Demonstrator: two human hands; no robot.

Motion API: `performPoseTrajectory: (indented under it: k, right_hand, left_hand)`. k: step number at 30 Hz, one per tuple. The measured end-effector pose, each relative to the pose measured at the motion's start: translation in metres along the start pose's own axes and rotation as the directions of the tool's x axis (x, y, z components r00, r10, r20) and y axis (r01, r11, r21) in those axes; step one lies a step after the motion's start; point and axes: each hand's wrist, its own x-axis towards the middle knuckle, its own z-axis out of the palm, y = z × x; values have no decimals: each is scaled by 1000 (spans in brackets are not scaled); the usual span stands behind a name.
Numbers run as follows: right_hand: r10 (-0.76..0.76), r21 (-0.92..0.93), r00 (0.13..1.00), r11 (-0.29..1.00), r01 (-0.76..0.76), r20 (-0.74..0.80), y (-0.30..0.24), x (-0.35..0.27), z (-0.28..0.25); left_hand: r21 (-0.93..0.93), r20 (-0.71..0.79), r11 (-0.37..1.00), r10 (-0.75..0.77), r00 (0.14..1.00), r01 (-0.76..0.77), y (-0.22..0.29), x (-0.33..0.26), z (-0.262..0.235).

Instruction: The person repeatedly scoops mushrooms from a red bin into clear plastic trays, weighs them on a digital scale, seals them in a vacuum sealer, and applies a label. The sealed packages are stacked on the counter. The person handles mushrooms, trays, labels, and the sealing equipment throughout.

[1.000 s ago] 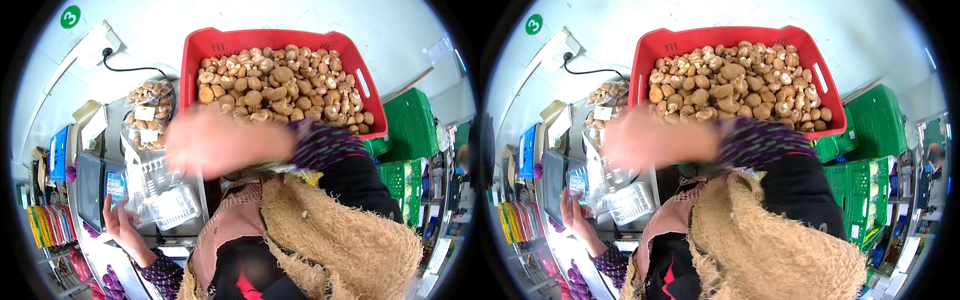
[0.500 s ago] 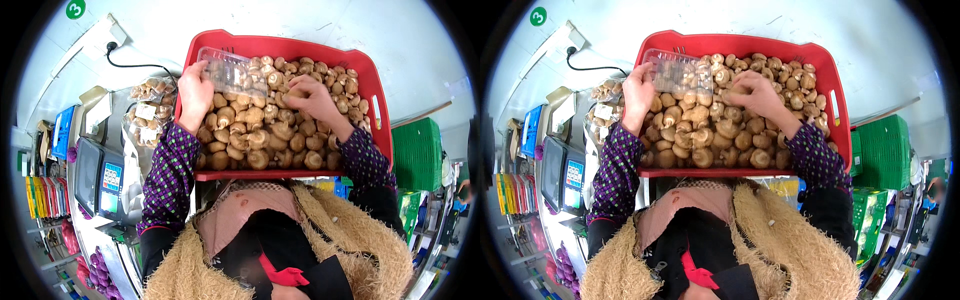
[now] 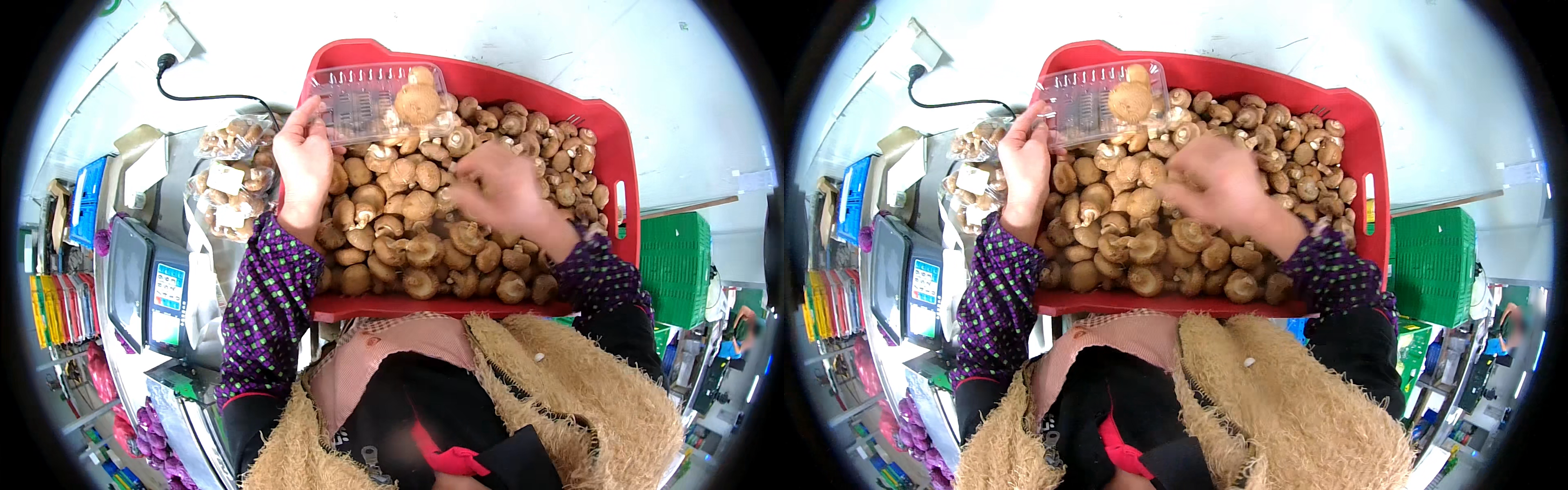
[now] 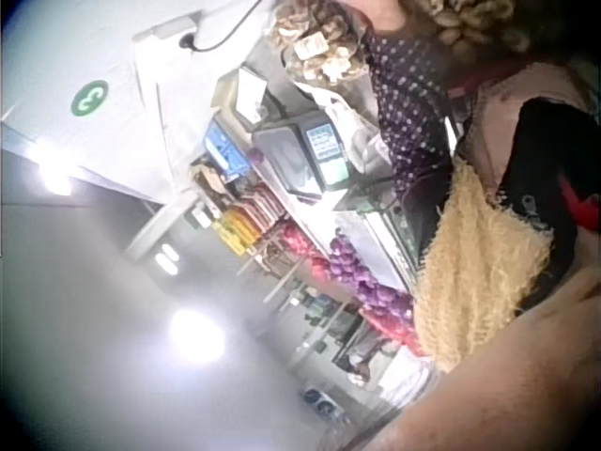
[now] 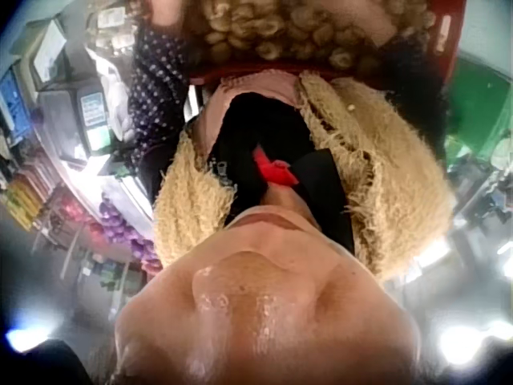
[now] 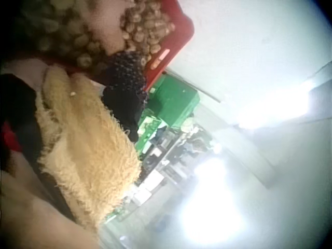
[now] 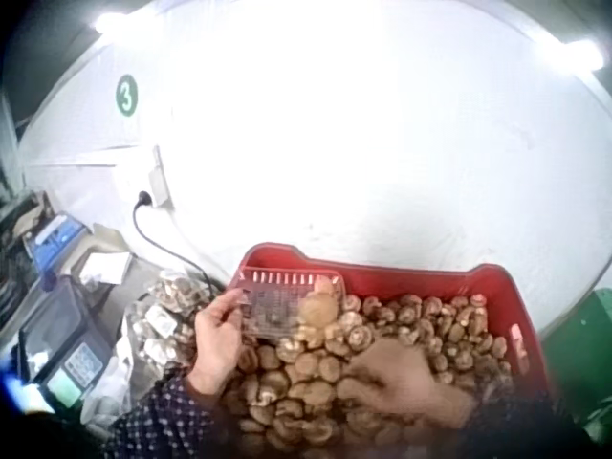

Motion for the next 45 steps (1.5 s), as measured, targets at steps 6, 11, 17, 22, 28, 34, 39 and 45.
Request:
performPoseTrajectory:
  k: [6,11,17,22,28,34,39,45]
  right_hand:
    - [-300,-233,949,920,315,99,10,39,51]
    - [-331,-259,935,899,354,128,15,45,55]
    - [-268,-319,962,909,269,48,25,36,49]
    - [-201,-365,979,910,197,26,26,53,52]
    - [-179,-84,978,982,170,-109,40,50,32]
    - [376,553,910,802,-226,-173,45,21,-55]
    - [91,478,993,877,-45,-74,3,69,-59]
    - [-209,-82,969,972,221,134,9,105,16]
  left_hand:
    - [-73,9,997,-20,1000,21,0,7,3]
    - [-56,27,997,-60,998,62,-1,8,2]
    - [-32,29,999,-43,999,44,-2,0,-1]
    - [-19,21,1000,-3,1000,3,-8,3,0]
    - [-85,0,996,-25,1000,25,-10,0,2]
    - [-90,33,993,-71,997,74,-8,-8,5]
    - [-129,183,970,-179,967,204,-21,-24,14]
    - [-209,280,930,-240,929,304,-38,-23,26]
